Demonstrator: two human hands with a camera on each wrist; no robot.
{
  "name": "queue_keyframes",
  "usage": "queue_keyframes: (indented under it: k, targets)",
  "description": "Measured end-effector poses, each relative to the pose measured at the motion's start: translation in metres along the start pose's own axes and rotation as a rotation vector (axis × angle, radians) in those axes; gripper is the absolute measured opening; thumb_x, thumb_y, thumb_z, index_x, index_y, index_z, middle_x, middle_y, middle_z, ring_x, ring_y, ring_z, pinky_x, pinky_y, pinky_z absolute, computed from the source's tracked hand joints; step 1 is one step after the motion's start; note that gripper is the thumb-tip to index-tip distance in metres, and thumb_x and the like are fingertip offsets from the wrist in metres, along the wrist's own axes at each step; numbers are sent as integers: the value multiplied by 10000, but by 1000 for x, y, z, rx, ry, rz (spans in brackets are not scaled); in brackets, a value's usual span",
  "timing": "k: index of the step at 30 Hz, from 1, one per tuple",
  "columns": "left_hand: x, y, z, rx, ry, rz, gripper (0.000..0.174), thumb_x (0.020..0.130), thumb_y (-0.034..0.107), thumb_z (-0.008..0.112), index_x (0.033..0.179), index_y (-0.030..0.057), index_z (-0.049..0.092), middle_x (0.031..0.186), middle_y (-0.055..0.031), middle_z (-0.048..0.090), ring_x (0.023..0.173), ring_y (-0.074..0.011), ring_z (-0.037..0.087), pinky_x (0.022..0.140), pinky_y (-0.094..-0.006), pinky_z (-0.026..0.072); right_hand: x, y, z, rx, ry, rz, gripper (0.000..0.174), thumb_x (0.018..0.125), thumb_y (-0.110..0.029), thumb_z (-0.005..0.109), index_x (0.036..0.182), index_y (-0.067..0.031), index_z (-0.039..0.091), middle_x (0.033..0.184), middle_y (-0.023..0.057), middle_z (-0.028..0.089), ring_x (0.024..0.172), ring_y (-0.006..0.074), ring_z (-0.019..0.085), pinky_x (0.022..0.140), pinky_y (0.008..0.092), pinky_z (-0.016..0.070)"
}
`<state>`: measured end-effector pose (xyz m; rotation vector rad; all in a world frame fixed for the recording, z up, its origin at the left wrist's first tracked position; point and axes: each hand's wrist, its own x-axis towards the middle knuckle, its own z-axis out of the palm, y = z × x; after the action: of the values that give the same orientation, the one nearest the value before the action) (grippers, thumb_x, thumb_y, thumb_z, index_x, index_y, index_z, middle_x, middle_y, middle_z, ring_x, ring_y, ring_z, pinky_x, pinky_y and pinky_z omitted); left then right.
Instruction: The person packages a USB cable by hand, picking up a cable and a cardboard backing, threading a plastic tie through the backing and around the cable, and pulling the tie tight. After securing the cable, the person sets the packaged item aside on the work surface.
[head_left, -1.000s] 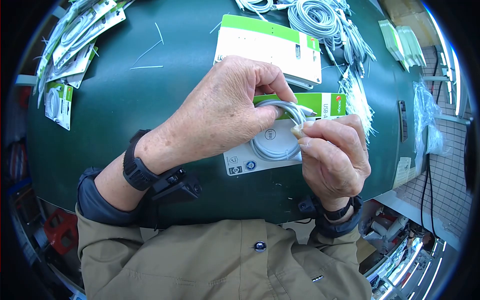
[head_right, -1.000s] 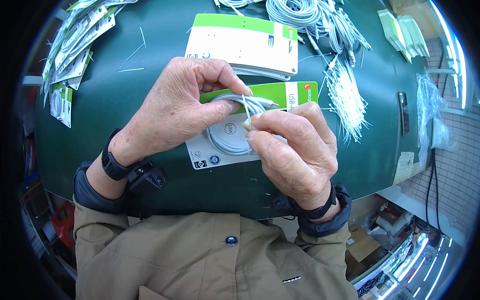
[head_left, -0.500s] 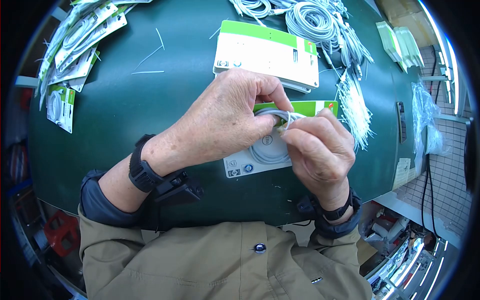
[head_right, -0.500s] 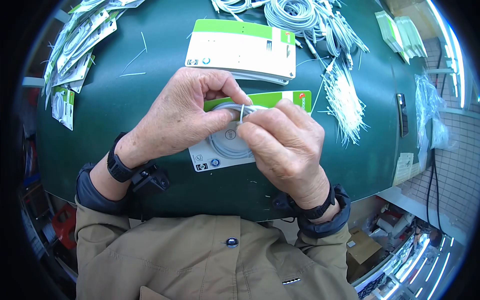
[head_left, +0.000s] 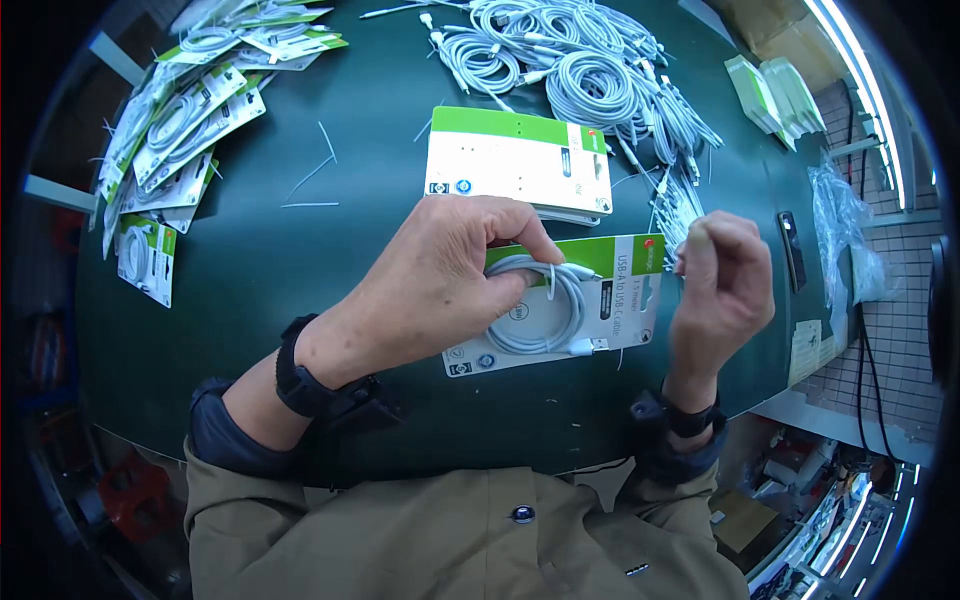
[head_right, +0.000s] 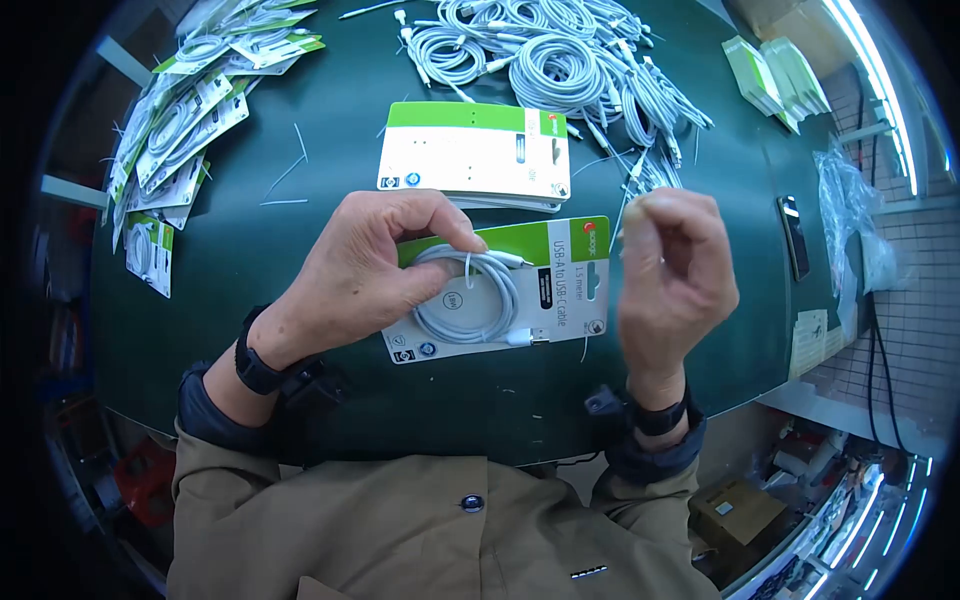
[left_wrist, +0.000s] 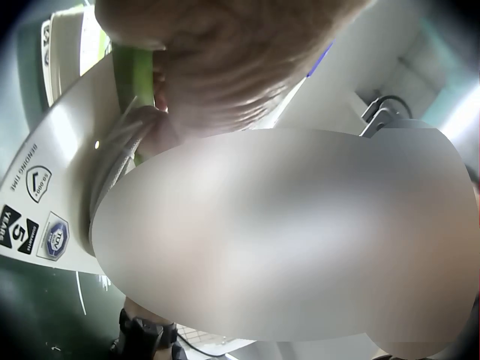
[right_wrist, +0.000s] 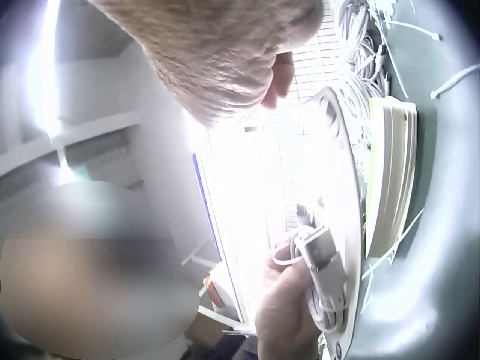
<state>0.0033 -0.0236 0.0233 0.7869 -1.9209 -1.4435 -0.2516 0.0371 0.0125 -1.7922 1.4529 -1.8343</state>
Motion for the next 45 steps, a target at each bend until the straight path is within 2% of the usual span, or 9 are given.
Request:
queue_keyframes:
  k: [2, 6, 10, 14, 20, 25, 30, 41, 45]
  targets:
    - [-1, 10, -2, -19, -16, 32, 257, 782, -114, 615, 982, -23, 749, 1002, -88, 752, 926, -158, 711, 833, -273, 572, 2, 3, -6, 131, 46, 353, 236, 885, -2, 801, 1088, 19, 682, 982, 74, 711, 791, 92, 648, 733, 220, 545]
    - [-4, 19, -5, 79, -13, 144, 286, 759, -127, 640, 984, 2, 759, 992, -94, 753, 910, -172, 718, 820, -280, 574, -1, -1, 0, 314, -310, 398, 238, 918, -66, 781, 1130, 14, 710, 965, 72, 717, 888, 106, 671, 805, 267, 572]
    - [-6, 25, -5, 106, -32, 147, 297, 750, -132, 653, 982, 16, 763, 982, -93, 754, 899, -171, 720, 811, -290, 579, -14, 10, 14, 430, -558, 210, 312, 918, -149, 772, 1181, 11, 719, 1071, 98, 718, 946, 159, 692, 837, 296, 575]
    - [-6, 27, -4, 86, -51, 116, 289, 751, -133, 656, 974, 16, 762, 994, -97, 753, 910, -168, 719, 820, -296, 585, -24, 8, 11, 662, -635, 491, 454, 854, -230, 825, 1218, 14, 705, 1140, 121, 705, 989, 195, 687, 843, 301, 566]
    - [-6, 25, -2, 80, -86, 86, 276, 757, -141, 650, 969, 2, 751, 1025, -103, 746, 936, -159, 713, 842, -294, 588, -26, 32, 19, 640, -678, 98, 579, 747, -252, 910, 1231, -16, 696, 1109, 113, 702, 937, 198, 660, 798, 298, 544]
    - [-6, 24, 1, 24, -115, 46, 292, 759, -154, 638, 984, -2, 744, 1024, -101, 744, 941, -158, 711, 845, -291, 587, -21, 14, 22, 488, -687, 66, 446, 908, -395, 737, 1093, 10, 712, 1030, 121, 713, 849, 230, 630, 744, 348, 505]
    - [-6, 21, 3, 47, -158, 47, 296, 761, -154, 641, 989, 3, 743, 1030, -100, 744, 949, -168, 717, 849, -297, 588, -18, 12, 22, 217, -693, -32, 312, 758, -110, 826, 994, -12, 649, 917, 109, 636, 777, 229, 640, 645, 322, 495]
    - [-2, 21, 9, 163, -224, 221, 430, 720, -155, 695, 1105, 33, 730, 1036, -111, 742, 960, -250, 743, 869, -342, 597, -9, 17, 21, -2, -518, -155, 224, 742, 76, 724, 891, -42, 606, 766, 71, 572, 620, 204, 606, 565, 310, 484]
    - [-4, 21, 7, 485, -274, 312, 459, 710, -104, 753, 1133, 71, 722, 1027, -98, 713, 925, -295, 719, 804, -380, 581, -10, 15, 23, -38, -486, -126, 212, 747, 96, 698, 879, -45, 610, 768, 67, 582, 627, 193, 613, 584, 306, 499]
